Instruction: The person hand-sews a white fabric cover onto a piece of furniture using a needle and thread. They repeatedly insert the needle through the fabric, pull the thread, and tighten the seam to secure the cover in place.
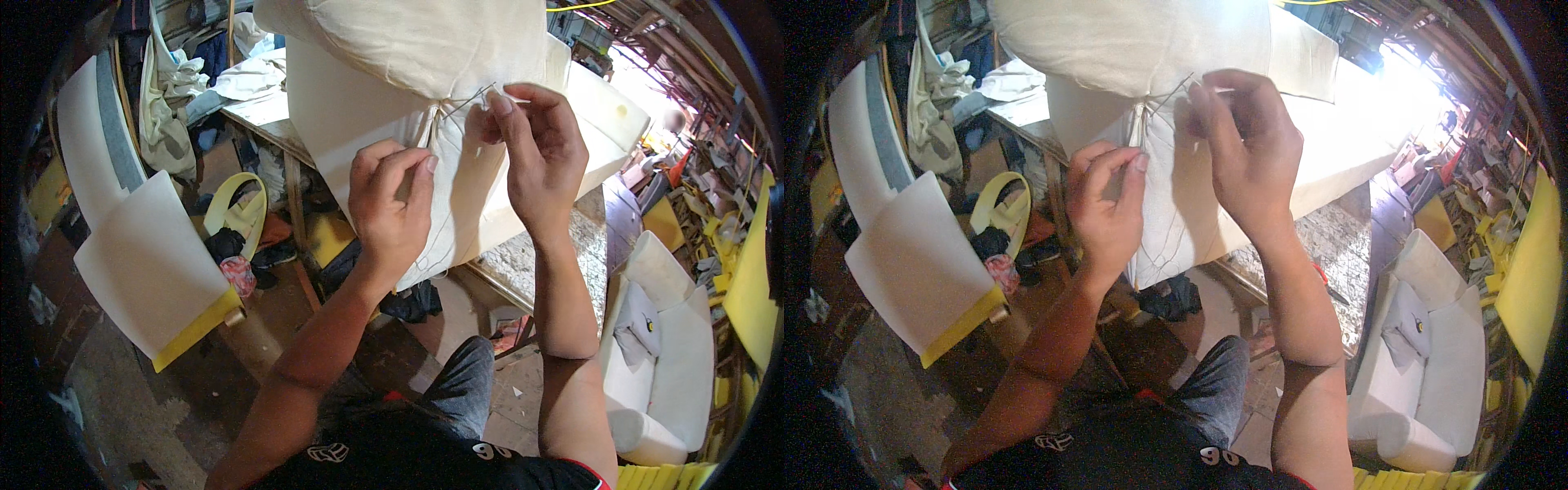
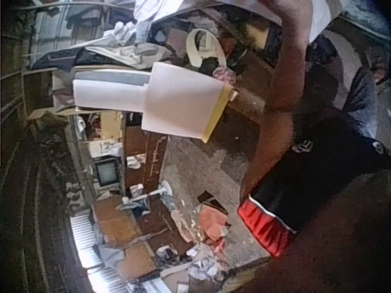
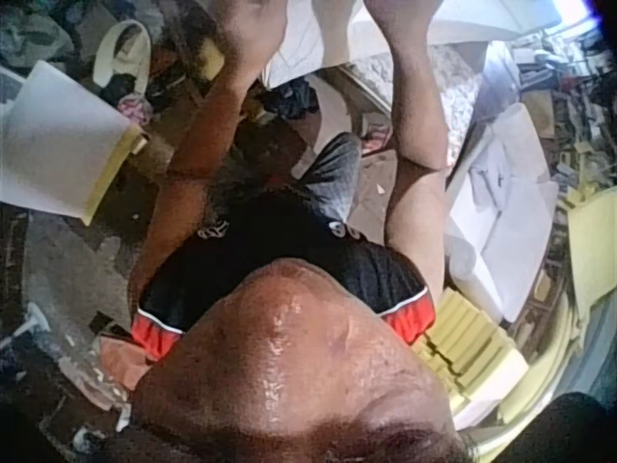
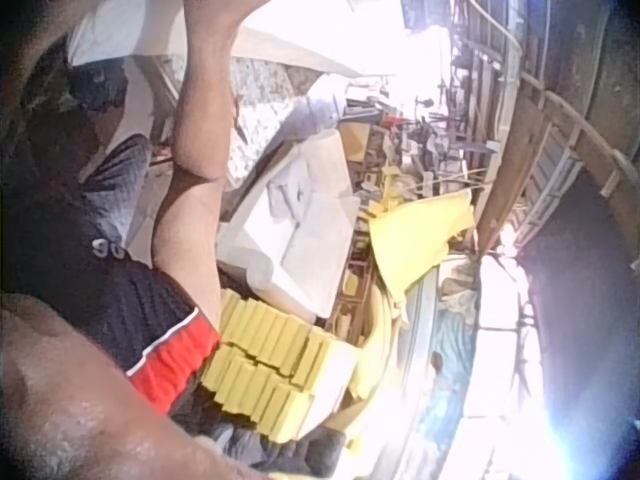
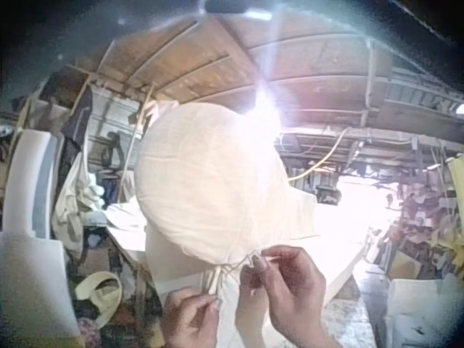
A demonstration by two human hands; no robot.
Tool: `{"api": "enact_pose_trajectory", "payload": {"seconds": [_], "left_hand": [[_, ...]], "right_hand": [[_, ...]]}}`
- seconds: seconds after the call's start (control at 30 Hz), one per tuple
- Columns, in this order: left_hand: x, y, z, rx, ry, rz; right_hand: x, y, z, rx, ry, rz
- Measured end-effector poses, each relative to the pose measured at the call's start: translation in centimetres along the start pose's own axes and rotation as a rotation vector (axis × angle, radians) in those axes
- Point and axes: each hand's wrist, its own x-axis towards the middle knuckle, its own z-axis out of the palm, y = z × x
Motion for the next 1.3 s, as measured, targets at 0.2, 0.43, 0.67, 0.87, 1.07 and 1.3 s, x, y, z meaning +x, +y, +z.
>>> {"api": "enact_pose_trajectory", "payload": {"seconds": [0.2,0.43,0.67,0.87,1.07,1.3], "left_hand": [[0.7,1.8,-1.2,-0.272,-0.107,-0.178],[1.1,3.5,-1.7,-0.88,-0.186,-0.825],[1.3,4.0,-1.7,-0.553,-0.257,-0.77],[1.5,3.5,-0.2,-0.245,-0.207,-0.632],[1.3,1.7,0.2,-0.205,-0.107,-0.584],[-1.8,-0.5,-0.2,-0.035,-0.109,-0.279]], "right_hand": [[0.1,0.8,-1.0,-0.47,-0.114,-0.407],[0.4,0.4,-0.7,-0.537,-0.165,-0.384],[0.6,0.6,-0.5,-0.543,-0.167,-0.407],[0.5,0.6,-0.7,-0.562,-0.182,-0.358],[0.4,0.9,-0.5,-0.559,-0.2,-0.395],[-2.4,0.6,-0.6,-0.115,-0.218,0.035]]}}
